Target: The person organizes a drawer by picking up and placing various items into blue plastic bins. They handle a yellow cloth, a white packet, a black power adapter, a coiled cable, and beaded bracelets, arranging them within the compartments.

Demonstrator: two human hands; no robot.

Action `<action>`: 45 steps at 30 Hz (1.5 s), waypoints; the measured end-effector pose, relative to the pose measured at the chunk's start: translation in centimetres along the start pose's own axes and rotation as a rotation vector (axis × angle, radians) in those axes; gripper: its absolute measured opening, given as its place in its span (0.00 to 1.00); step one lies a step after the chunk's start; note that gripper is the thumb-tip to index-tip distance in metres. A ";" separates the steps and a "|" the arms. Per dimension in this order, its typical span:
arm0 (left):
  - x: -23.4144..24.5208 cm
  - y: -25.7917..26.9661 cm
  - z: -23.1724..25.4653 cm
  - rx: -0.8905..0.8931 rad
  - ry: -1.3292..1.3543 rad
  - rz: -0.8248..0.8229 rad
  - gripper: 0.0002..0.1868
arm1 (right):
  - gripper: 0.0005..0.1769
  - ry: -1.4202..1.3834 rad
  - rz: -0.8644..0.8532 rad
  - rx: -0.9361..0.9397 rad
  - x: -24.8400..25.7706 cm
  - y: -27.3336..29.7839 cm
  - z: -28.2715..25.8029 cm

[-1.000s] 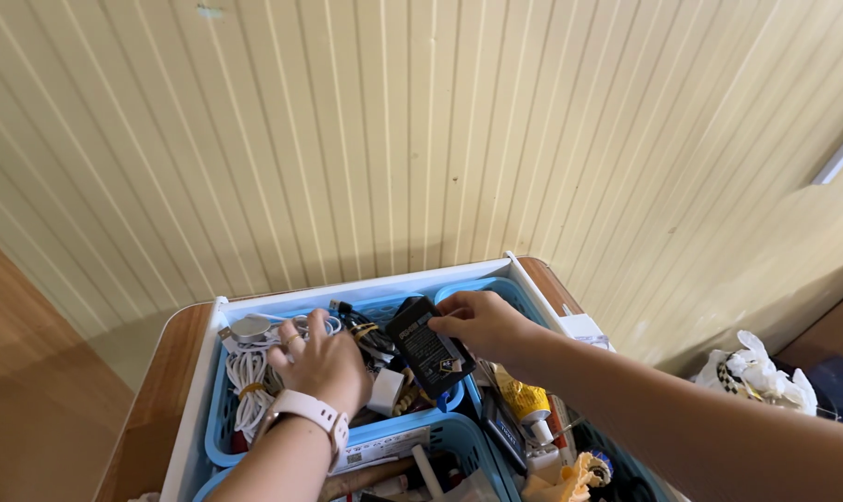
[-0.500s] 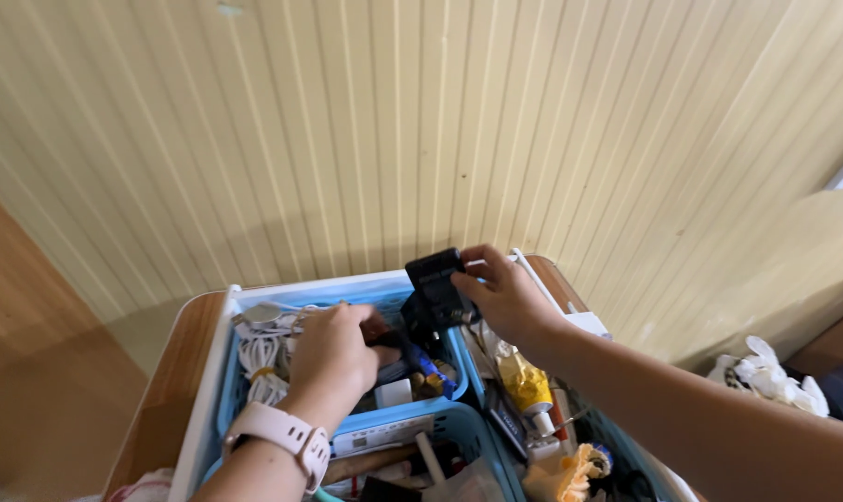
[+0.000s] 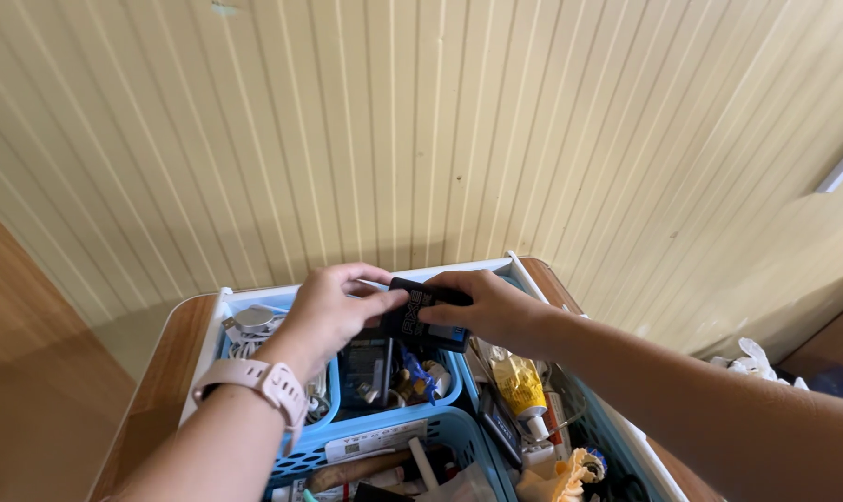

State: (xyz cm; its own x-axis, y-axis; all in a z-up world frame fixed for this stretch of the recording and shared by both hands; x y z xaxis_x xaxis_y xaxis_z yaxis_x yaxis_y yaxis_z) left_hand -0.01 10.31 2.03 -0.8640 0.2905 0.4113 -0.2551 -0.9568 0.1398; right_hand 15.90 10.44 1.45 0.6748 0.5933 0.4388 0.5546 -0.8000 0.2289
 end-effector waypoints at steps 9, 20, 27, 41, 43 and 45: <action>-2.7 -2.3 -4.2 0.155 -1.003 -0.260 0.32 | 0.19 -0.460 0.274 -0.305 2.0 -0.4 6.2; 2.3 -2.1 -2.3 -0.073 0.047 -0.127 0.11 | 0.22 -0.498 0.083 -0.072 -2.0 -3.7 2.7; 2.8 -4.3 -3.0 -0.014 0.075 0.165 0.09 | 0.26 -0.235 0.089 -0.071 2.2 -6.2 1.0; -6.0 -4.3 -3.9 0.412 -0.726 -0.223 0.41 | 0.24 0.142 0.103 -0.160 4.0 -6.9 -0.6; -5.8 -3.8 -3.6 0.428 -0.688 -0.161 0.40 | 0.24 0.168 0.111 -0.180 3.9 -6.9 -0.4; -5.8 -3.4 -3.7 0.441 -0.681 -0.155 0.37 | 0.25 0.154 0.110 -0.205 3.9 -7.1 -0.2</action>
State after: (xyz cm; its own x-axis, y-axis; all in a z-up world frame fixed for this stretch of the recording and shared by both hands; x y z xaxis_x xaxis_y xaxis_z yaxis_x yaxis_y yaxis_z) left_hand 4.28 11.81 -4.12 -0.3446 0.5002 0.7944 -0.0333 -0.8522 0.5221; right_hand 14.48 18.43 1.74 0.6352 0.4938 0.5938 0.3610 -0.8696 0.3369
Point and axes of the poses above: each hand's wrist, its own y-axis away from the middle knuckle, its own x-axis out of the back of the hand, z = x × y, the point moved 7 cm from there along -y, towards the middle knuckle, and after that the axes turned 13 degrees about -z, right-handed, at the moved point
